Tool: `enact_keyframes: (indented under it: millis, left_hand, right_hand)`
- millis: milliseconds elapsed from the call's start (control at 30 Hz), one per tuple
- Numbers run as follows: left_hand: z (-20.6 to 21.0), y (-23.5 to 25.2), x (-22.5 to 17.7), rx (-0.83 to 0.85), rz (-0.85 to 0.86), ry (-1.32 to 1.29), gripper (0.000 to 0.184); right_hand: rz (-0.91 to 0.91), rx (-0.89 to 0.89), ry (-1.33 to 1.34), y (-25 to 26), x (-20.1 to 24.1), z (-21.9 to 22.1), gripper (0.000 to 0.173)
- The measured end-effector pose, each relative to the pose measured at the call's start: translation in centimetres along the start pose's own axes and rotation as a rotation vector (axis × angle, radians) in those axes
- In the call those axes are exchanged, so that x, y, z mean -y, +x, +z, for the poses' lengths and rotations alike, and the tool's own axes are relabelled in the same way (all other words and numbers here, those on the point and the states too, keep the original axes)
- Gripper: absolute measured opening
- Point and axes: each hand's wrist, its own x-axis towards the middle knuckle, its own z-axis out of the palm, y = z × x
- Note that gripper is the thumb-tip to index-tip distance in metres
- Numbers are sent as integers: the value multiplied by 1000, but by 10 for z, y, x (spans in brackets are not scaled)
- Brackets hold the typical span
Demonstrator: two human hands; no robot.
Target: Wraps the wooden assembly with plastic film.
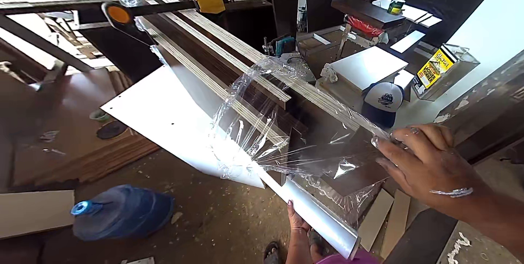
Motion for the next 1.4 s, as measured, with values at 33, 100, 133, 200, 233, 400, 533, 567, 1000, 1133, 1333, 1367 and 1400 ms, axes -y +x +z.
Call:
enact_keyframes:
  millis: [33,100,133,200,233,400,533,567,1000,1133,1333,1367,1400]
  left_hand:
    - [-2,-2,0,4,-3,-8,76]
    - [-5,-6,-2,17,-16,-24,88]
    - [-6,-7,-4,19,-16,-24,91]
    - [-9,-10,-8,13,4,-22,94]
    - [-10,-12,-10,11,14,-23,93]
    - [-6,-24,-22,-7,74,-34,85]
    - [-4,-36,-27,-11,76,-31,93]
    - [-3,-38,-29,-4,79,-41,91]
    - [2,-66,-68,138,54,-50,86]
    - [7,-80,-85,119,27,-10,76]
    - [2,-79,-99,180,-39,-14,76]
    - [3,-79,-100,179,-37,-10,77]
    - [3,-78,-100,179,-37,-10,78]
  right_hand:
    - [-3,-16,12,2,1,1,16]
    - [-60,-31,44,4,1,0,14]
    - [-107,-24,53,5,0,0,14]
    - [-211,0,68,8,-3,0,14]
    - [-256,14,82,11,-4,0,15]
    - [-402,126,78,21,-7,0,12]
    - [-505,236,72,34,-9,-4,9]
    - [-533,274,70,39,-8,-5,7]
    - [-465,420,-19,62,26,14,19]
    - [-390,812,49,75,42,-15,22]
    - [126,521,477,185,-3,-39,23]
    - [264,513,484,212,-15,-19,36]
    - [394,560,534,235,-24,2,50]
